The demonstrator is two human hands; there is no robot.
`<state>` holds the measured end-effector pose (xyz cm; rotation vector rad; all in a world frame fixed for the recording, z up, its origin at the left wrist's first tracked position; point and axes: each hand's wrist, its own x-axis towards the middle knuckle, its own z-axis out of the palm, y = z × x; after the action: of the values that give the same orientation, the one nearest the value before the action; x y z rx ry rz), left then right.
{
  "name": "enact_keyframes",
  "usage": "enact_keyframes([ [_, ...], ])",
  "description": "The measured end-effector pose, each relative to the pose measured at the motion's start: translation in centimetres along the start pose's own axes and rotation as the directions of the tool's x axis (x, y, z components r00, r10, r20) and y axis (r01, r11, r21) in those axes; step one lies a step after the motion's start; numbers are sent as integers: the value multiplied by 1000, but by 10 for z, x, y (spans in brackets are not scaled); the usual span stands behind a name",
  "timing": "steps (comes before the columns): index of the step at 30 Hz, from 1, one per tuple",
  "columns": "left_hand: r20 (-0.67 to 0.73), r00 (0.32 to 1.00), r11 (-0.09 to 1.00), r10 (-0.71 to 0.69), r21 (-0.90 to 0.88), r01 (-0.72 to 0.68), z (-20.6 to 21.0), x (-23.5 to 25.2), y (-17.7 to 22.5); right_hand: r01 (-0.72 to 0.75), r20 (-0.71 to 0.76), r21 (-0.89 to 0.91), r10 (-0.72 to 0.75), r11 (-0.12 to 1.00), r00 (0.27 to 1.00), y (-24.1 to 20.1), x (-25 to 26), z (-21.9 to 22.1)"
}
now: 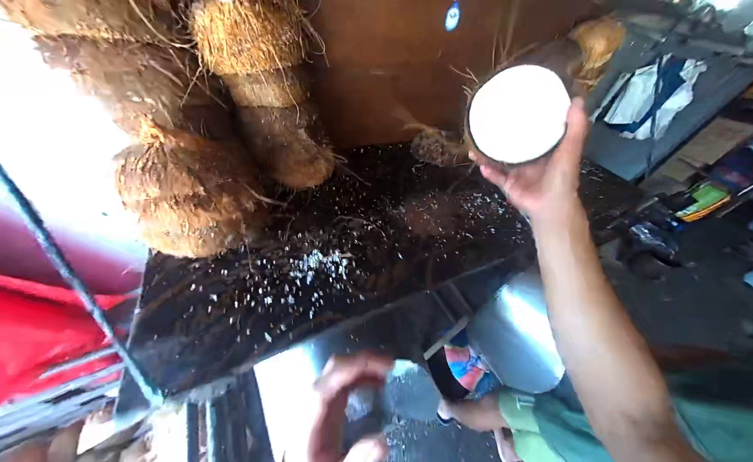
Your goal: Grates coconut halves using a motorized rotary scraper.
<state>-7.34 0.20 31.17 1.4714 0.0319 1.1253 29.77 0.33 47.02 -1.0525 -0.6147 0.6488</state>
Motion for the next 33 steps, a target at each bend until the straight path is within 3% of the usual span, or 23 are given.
enact_keyframes([
  [3, -7, 982, 947, 189, 267, -180, 50, 26, -11, -202, 106, 179, 185, 963, 977, 41, -124, -11],
  [5, 121, 984, 911, 134, 375, -170, 63, 17, -26, -324, 106, 119, 312, 939, 944, 75, -204, -26],
  [6, 158, 983, 931, 97, 335, -146, 67, -2, -33, -318, 83, 10, 316, 948, 945, 93, -238, -36],
  [9, 85, 990, 972, -115, 214, 94, 72, -98, -38, -44, 156, -304, 96, 952, 983, 160, -318, -83],
  [11, -50, 959, 939, -280, 192, 284, 76, -166, -40, 92, 337, -332, 27, 939, 941, 198, -358, -99],
  [14, -351, 823, 847, -446, 131, 515, 80, -228, -53, -38, 284, -243, 109, 969, 953, 259, -400, -91],
  [16, -482, 645, 720, -593, 41, 693, 70, -237, -76, -232, 164, -193, 264, 953, 950, 309, -403, -81],
  [19, -586, 421, 530, -692, -16, 848, 26, -214, -135, -523, 60, -26, 524, 852, 850, 383, -366, -57],
  [20, -582, 398, 497, -709, -13, 867, 9, -200, -155, -595, 43, 18, 594, 803, 803, 401, -346, -47],
  [23, -592, 507, 535, -626, 147, 832, -15, -143, -204, -701, -51, 175, 717, 692, 695, 423, -288, -22],
  [24, -608, 508, 457, -611, 254, 853, -17, -124, -214, -711, -72, 241, 743, 660, 665, 423, -273, -17],
  [25, -642, 483, 313, -595, 368, 876, -16, -111, -223, -713, -101, 306, 766, 632, 635, 424, -265, -15],
  [27, -677, 354, -38, -646, 491, 870, -6, -101, -230, -706, -108, 383, 788, 595, 606, 429, -267, -23],
  [28, -691, 328, -131, -644, 522, 843, -1, -99, -230, -702, -90, 399, 787, 590, 610, 433, -268, -25],
  [30, -719, 341, -182, -605, 542, 821, -4, -93, -238, -711, -36, 398, 784, 580, 619, 443, -260, -25],
  [33, -733, 334, -134, -592, 498, 857, -4, -101, -244, -733, -70, 360, 800, 577, 596, 442, -261, -28],
])
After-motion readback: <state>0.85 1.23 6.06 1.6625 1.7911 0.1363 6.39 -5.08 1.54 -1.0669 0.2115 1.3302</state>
